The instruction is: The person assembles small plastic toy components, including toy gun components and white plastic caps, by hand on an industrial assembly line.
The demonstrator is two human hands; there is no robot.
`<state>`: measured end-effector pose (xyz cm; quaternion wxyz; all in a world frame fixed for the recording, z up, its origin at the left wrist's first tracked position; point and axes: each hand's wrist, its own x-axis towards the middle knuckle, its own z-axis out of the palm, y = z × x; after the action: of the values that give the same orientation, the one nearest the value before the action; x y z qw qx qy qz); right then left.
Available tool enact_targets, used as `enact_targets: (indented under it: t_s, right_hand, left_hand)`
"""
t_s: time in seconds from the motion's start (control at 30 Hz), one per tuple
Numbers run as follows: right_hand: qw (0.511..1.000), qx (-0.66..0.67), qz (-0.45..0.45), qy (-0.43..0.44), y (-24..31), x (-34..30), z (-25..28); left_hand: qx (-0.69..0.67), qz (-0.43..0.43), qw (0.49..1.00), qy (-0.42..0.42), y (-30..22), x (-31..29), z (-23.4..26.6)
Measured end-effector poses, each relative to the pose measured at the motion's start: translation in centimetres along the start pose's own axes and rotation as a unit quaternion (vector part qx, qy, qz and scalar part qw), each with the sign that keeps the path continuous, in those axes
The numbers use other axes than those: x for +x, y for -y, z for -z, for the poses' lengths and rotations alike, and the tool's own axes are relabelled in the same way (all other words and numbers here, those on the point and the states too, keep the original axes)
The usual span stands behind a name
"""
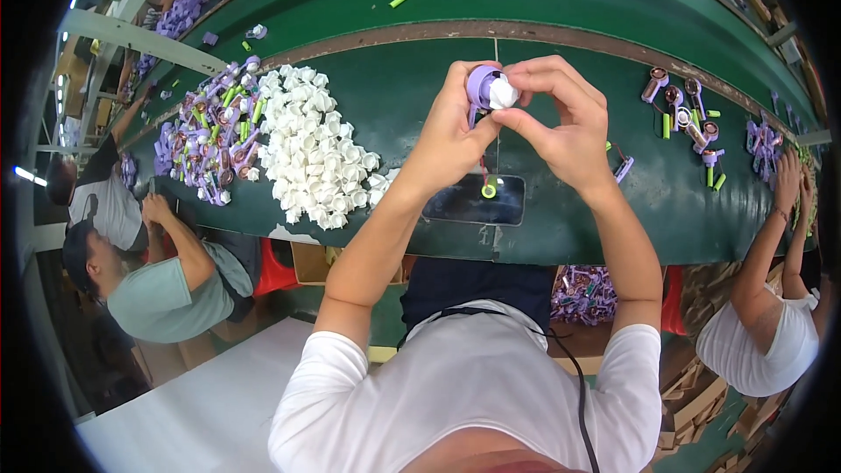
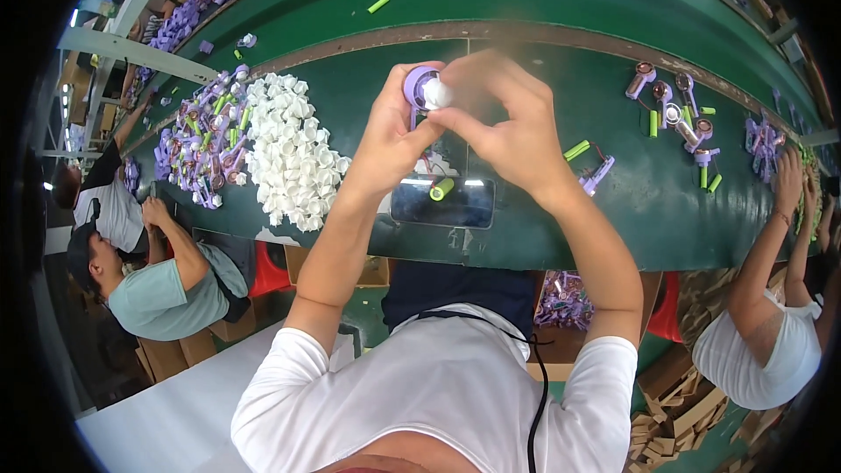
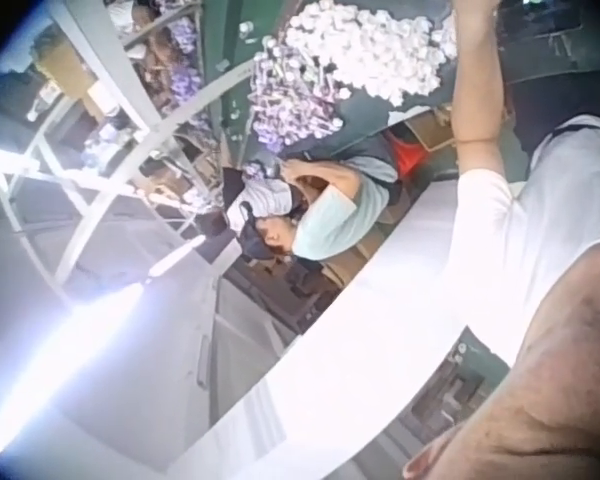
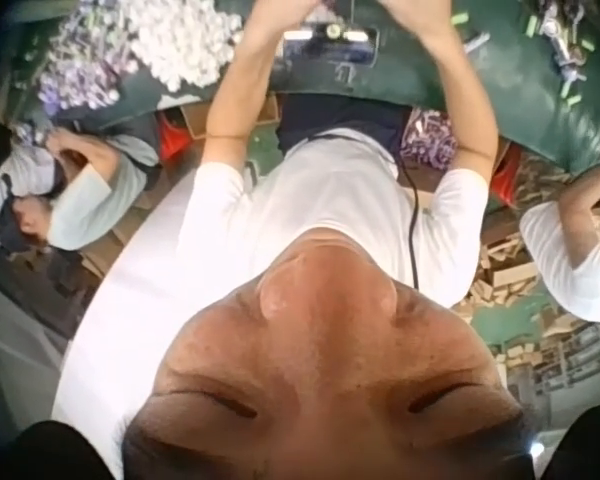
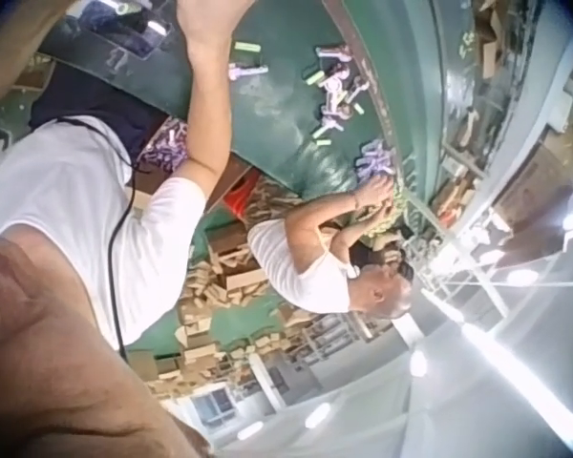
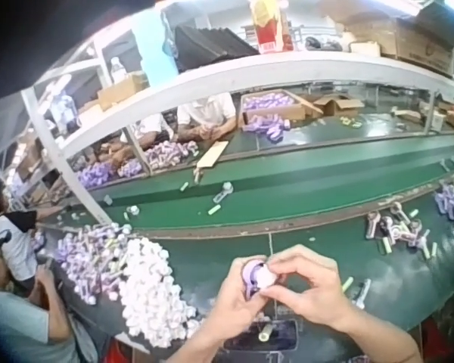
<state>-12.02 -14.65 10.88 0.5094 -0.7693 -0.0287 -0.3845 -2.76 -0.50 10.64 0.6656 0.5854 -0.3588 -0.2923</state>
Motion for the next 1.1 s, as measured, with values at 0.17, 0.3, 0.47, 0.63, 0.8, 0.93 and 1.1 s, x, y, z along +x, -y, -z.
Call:
enact_targets:
  t_s: [0.17, 0.3, 0.47, 0.63, 0.8, 0.93, 1.1]
  right_hand:
    - [0.994, -0.090, 0.053, -0.013, 0.5, -0.6, -1.2]
    - [0.991, -0.112, 0.064, -0.025, 0.9, -0.9, -1.6]
    - [0.998, -0.040, 0.009, -0.041, 1.0, -1.1, -1.6]
    - [0.994, 0.072, -0.068, -0.051, 0.9, -0.8, -1.6]
    - [0.997, -0.041, -0.014, -0.070, 0.1, -0.9, -2.7]
    - [0.997, -0.049, 0.014, -0.055, -0.4, -0.8, -2.3]
    - [0.992, -0.098, 0.075, 0.021, -1.0, -1.5, -1.8]
  left_hand:
    - [0.039, -0.033, 0.998, 0.048, -1.1, -0.3, 1.9]
    - [-0.032, 0.016, 0.999, 0.032, -2.1, -1.3, 1.0]
    - [-0.183, 0.046, 0.981, -0.034, -0.5, -1.6, 0.5]
    - [-0.144, 0.005, 0.987, -0.066, -0.1, -1.4, -0.3]
    - [-0.174, -0.023, 0.974, -0.145, 0.7, -1.2, 0.1]
    - [-0.146, -0.058, 0.971, -0.182, 0.7, -1.2, -0.6]
    - [-0.096, -0.096, 0.972, -0.191, 1.4, -1.2, -1.4]
